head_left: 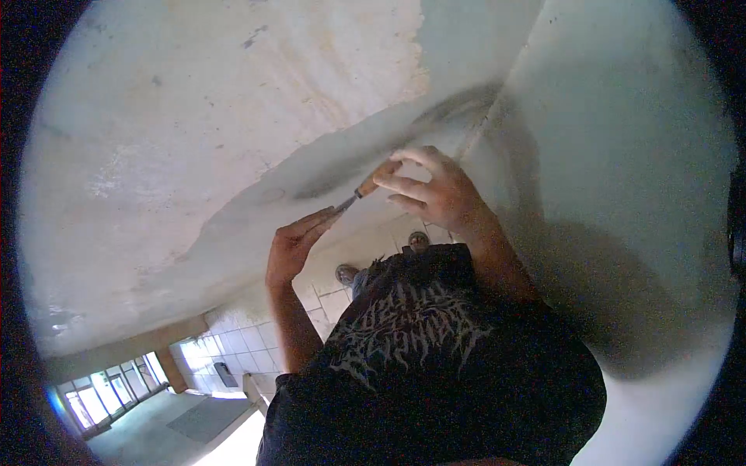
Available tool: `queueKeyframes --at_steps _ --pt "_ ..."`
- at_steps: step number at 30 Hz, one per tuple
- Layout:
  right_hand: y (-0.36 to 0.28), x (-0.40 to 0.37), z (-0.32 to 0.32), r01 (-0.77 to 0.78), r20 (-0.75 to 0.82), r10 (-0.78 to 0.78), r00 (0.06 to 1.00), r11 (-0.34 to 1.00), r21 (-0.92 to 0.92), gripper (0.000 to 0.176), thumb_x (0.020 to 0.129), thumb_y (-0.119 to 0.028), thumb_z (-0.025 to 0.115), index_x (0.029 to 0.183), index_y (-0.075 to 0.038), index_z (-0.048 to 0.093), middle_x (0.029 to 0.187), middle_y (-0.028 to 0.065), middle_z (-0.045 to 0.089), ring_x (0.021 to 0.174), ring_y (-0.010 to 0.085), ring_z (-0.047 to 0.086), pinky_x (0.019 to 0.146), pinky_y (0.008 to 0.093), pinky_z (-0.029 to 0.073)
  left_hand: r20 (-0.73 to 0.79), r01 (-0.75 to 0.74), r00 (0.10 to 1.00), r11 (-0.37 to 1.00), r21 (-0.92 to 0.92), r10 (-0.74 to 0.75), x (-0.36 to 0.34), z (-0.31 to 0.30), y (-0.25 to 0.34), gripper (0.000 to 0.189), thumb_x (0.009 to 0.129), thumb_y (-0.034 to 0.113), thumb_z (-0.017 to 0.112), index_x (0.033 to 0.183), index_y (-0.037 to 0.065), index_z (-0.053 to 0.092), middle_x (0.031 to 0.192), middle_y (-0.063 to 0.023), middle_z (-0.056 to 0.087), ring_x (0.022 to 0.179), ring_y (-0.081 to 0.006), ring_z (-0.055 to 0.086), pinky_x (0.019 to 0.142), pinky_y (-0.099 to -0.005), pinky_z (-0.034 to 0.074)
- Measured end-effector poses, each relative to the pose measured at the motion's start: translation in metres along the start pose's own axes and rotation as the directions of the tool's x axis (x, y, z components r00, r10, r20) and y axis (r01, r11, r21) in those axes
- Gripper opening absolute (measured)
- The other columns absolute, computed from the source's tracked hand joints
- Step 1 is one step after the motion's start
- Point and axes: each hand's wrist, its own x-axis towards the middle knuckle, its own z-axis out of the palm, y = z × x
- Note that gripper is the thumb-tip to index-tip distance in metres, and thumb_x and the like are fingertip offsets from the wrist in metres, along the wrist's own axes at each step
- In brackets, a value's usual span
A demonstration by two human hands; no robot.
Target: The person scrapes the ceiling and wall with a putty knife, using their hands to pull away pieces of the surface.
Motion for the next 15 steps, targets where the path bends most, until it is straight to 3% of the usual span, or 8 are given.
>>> queueKeyframes --at_steps 1,3,6,10,12,13,15 --pt "0.0 0.002 -0.004 -0.01 -0.001 0.01 1.0 1.0 0.006 0.037 0.07 -0.016 0.074 0.106 -0.017 0.066 0.113 0.007 0.052 0.096 0.0258 0.057 0.08 0.037 0.049 0.006 0.009 1.0 1.0 0.004 -0.009 -0.001 -0.003 0.009 0.025 0.087 0.013 0.06 0.111 0.007 0.065 0.121 -0.0095 0.059 0.11 -0.0216 0.056 0.091 -0.0334 0.045" --pt "0.001 0.002 -0.012 -0.003 -0.078 -0.001 0.997 0.998 -0.057 0.041 0.069 -0.017 0.075 0.108 -0.017 0.064 0.112 0.0085 0.053 0.101 0.0277 0.054 0.084 0.0387 0.048 -0.012 0.068 0.998 0.971 0.23 -0.067 -0.002 -0.004 0.03 0.023 0.087 0.013 0.059 0.109 0.007 0.065 0.121 -0.0103 0.059 0.109 -0.0226 0.057 0.091 -0.0334 0.045" --pt "0.001 -0.001 -0.02 -0.02 -0.041 0.018 0.999 0.998 -0.057 0.044 0.07 -0.021 0.075 0.112 -0.018 0.062 0.113 0.0088 0.053 0.102 0.0292 0.054 0.086 0.0398 0.047 0.118 -0.078 0.992 0.959 0.272 0.047 -0.004 -0.006 0.031 0.022 0.086 0.012 0.06 0.107 0.007 0.066 0.12 -0.0106 0.06 0.108 -0.0235 0.058 0.09 -0.0341 0.046" --pt "0.003 -0.006 -0.01 -0.015 0.01 0.016 1.0 0.998 -0.06 0.044 0.073 -0.026 0.073 0.113 -0.016 0.061 0.115 0.0095 0.053 0.103 0.0299 0.054 0.087 0.0402 0.046 0.193 -0.153 0.975 0.961 0.23 0.109 0.005 0.008 0.041 0.021 0.085 0.01 0.061 0.105 0.007 0.067 0.119 -0.0107 0.061 0.106 -0.0246 0.059 0.089 -0.0346 0.047" --pt "0.004 -0.012 0.004 -0.123 0.14 0.112 0.984 0.99 0.071 0.042 0.077 -0.03 0.07 0.114 -0.013 0.06 0.116 0.0128 0.052 0.103 0.0293 0.054 0.089 0.0384 0.044 0.288 -0.223 0.944 0.954 0.202 0.16 0.015 0.017 0.057 0.023 0.085 0.008 0.061 0.107 0.008 0.066 0.121 -0.0063 0.06 0.105 -0.0218 0.059 0.088 -0.0327 0.047" --pt "0.003 -0.016 0.01 -0.114 0.139 0.103 0.985 0.991 0.072 0.042 0.077 -0.03 0.07 0.114 -0.013 0.06 0.116 0.0128 0.052 0.103 0.0293 0.054 0.089 0.0384 0.044 0.313 -0.295 0.919 0.946 0.135 0.242 0.019 0.02 0.066 0.023 0.086 0.006 0.059 0.108 0.007 0.065 0.118 -0.0083 0.061 0.103 -0.0221 0.06 0.084 -0.0328 0.049" --pt "0.003 -0.02 0.019 -0.29 0.272 0.2 0.941 0.891 0.348 0.039 0.086 -0.038 0.06 0.111 -0.009 0.06 0.101 0.0148 0.061 0.091 0.0316 0.059 0.082 0.0385 0.048 0.321 -0.378 0.888 0.92 0.102 0.329 0.031 0.028 0.079 0.023 0.086 0.006 0.059 0.108 0.006 0.065 0.115 -0.0094 0.062 0.099 -0.0212 0.061 0.081 -0.0322 0.05"
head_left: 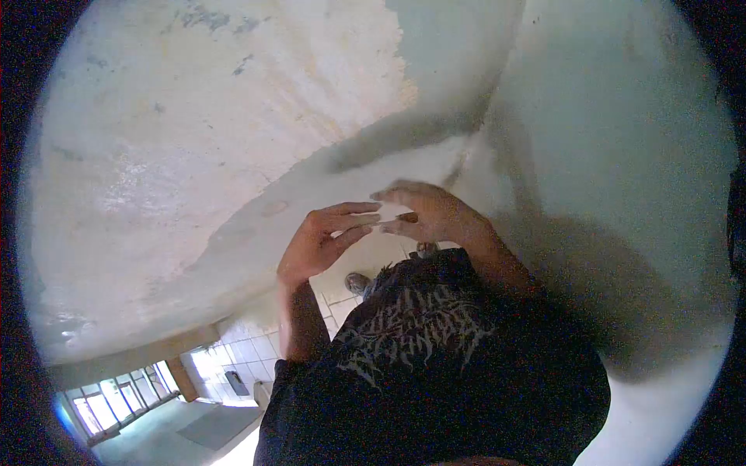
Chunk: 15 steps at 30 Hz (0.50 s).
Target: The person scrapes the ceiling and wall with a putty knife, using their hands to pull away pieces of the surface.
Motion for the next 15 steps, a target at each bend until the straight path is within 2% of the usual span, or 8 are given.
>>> queueKeyframes --at_steps 1,3,4,8,10,13,14,15 --pt "0.002 -0.001 0.0 0.014 0.001 -0.014 1.0 1.0 -0.004 0.039 0.086 -0.038 0.06 0.111 -0.009 0.06 0.101 0.0148 0.061 0.091 0.0316 0.059 0.082 0.0385 0.048 0.006 -0.091 0.996 0.996 -0.005 0.092 0.008 0.001 0.005 0.023 0.086 0.006 0.059 0.108 0.006 0.065 0.112 -0.0106 0.063 0.095 -0.0204 0.061 0.078 -0.0316 0.051" --pt "-0.001 -0.003 -0.006 -0.286 0.329 0.227 0.917 0.947 0.145 0.036 0.089 -0.039 0.055 0.101 -0.005 0.062 0.076 0.0144 0.063 0.066 0.0306 0.06 0.067 0.0369 0.051 -0.004 -0.061 0.998 0.997 -0.043 0.061 0.02 0.004 0.024 0.023 0.086 0.007 0.059 0.108 0.006 0.064 0.108 -0.0115 0.062 0.091 -0.0203 0.061 0.075 -0.0306 0.051" --pt "-0.009 -0.005 -0.011 -0.286 0.274 0.229 0.934 0.939 0.191 0.035 0.093 -0.036 0.051 0.089 -0.003 0.063 0.062 0.0109 0.061 0.052 0.0229 0.057 0.055 0.0347 0.049 -0.002 -0.028 1.0 0.995 -0.092 0.028 0.026 0.007 0.029 0.022 0.087 0.007 0.059 0.108 0.005 0.064 0.103 -0.0123 0.062 0.087 -0.0203 0.062 0.073 -0.0295 0.051" --pt "-0.03 -0.01 -0.028 -0.36 0.239 0.279 0.93 0.821 0.443 0.029 0.095 -0.03 0.048 0.097 -0.004 0.059 0.067 0.009 0.06 0.052 0.0164 0.056 0.052 0.0314 0.048 -0.098 -0.027 0.995 0.998 -0.051 0.022 0.044 0.02 0.042 0.027 0.084 0.006 0.062 0.111 0.005 0.062 0.1 -0.0132 0.06 0.077 -0.0191 0.06 0.067 -0.0277 0.05" --pt "-0.046 -0.009 -0.037 -0.449 0.155 0.465 0.872 0.628 0.636 0.023 0.098 -0.023 0.042 0.111 -0.006 0.05 0.071 0.0068 0.058 0.05 0.0129 0.053 0.051 0.0289 0.047 -0.487 -0.076 0.847 0.954 0.289 0.215 0.05 0.036 0.05 0.034 0.079 0.005 0.065 0.113 0.006 0.061 0.104 -0.0133 0.058 0.078 -0.0227 0.058 0.067 -0.0304 0.049" --pt "-0.053 -0.005 -0.041 -0.518 0.096 0.596 0.797 0.593 0.616 0.026 0.099 -0.019 0.038 0.122 -0.008 0.04 0.076 0.0068 0.056 0.053 0.014 0.054 0.053 0.0278 0.048 -0.463 -0.084 0.782 0.807 0.585 0.418 0.047 0.05 0.047 0.039 0.076 0.007 0.068 0.114 0.007 0.059 0.109 -0.0103 0.053 0.097 -0.0291 0.054 0.076 -0.0371 0.047" --pt "-0.048 -0.004 -0.038 -0.511 0.089 0.594 0.799 0.595 0.62 0.026 0.099 -0.019 0.038 0.122 -0.008 0.04 0.076 0.0068 0.056 0.053 0.014 0.054 0.053 0.0278 0.048 -0.43 -0.095 0.8 0.796 0.597 0.418 0.048 0.058 0.044 0.04 0.074 0.012 0.071 0.113 0.009 0.06 0.114 -0.0096 0.053 0.108 -0.0306 0.047 0.087 -0.0403 0.042" --pt "-0.035 -0.006 -0.028 -0.319 -0.136 0.5 0.855 0.715 0.622 0.027 0.099 -0.02 0.038 0.124 -0.009 0.04 0.081 0.0081 0.057 0.06 0.0145 0.056 0.057 0.0267 0.049 -0.425 -0.098 0.801 0.794 0.6 0.42 0.051 0.063 0.043 0.04 0.074 0.012 0.071 0.113 0.009 0.06 0.114 -0.0096 0.053 0.108 -0.0306 0.047 0.087 -0.0403 0.042"
